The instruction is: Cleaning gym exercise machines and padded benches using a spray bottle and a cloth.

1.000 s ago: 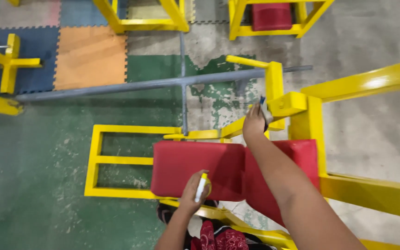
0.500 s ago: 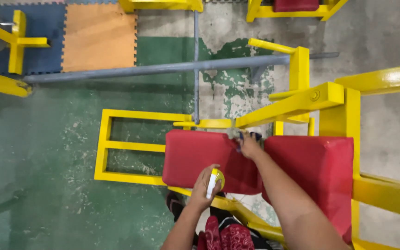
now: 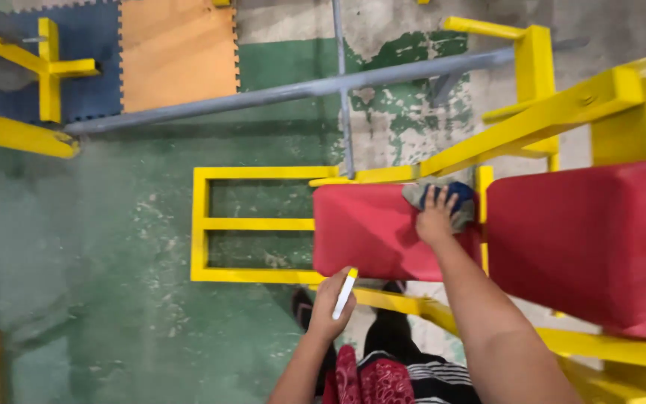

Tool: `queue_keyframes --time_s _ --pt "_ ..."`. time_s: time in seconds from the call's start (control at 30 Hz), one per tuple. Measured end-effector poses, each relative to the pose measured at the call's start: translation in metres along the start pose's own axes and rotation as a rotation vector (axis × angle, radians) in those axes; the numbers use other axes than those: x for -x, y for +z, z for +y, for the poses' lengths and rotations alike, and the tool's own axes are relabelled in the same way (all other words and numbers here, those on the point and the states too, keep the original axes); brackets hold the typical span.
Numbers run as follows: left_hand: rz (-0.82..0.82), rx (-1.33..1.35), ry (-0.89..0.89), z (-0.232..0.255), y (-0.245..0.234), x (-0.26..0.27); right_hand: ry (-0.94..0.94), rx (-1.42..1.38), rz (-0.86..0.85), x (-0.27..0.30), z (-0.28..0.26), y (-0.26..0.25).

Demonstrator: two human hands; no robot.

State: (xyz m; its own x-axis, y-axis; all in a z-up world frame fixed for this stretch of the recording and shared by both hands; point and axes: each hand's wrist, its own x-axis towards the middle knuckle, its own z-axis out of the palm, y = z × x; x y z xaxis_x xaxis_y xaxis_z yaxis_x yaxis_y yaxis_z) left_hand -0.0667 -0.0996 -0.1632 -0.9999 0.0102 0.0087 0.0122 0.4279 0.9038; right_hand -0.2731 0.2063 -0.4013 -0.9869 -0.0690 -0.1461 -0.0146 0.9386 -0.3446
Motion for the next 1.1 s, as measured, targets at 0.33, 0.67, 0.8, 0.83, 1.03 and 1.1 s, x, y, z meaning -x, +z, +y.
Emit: queue_keyframes --time_s 0.33,0.67,0.8,0.83,1.03,1.1 --pt "-0.069 -0.219 -0.054 -0.075 -0.114 0.061 -0.088 0.198 -0.086 0.114 -0.274 0.015" --pt "-0.206 -0.044 0.055 -0.079 -0.134 0.055 -0.084 0.152 -0.110 0.171 -0.104 -0.017" --pt "-0.214 -0.054 0.048 -0.072 -0.129 0.054 0.378 0.017 -0.081 0.171 -0.099 -0.090" --pt "-0.216 -0.048 0.050 -0.071 -0.127 0.056 0.381 0.022 -0.079 0.168 -0.095 -0.055" --pt "-0.102 -0.052 0.043 -0.059 -0.108 0.049 0.132 0.424 0.037 0.159 -0.217 0.047" --pt "-0.139 -0.009 -0.100 -0.048 -0.106 0.041 -0.096 0.023 -0.408 0.164 -0.290 0.012"
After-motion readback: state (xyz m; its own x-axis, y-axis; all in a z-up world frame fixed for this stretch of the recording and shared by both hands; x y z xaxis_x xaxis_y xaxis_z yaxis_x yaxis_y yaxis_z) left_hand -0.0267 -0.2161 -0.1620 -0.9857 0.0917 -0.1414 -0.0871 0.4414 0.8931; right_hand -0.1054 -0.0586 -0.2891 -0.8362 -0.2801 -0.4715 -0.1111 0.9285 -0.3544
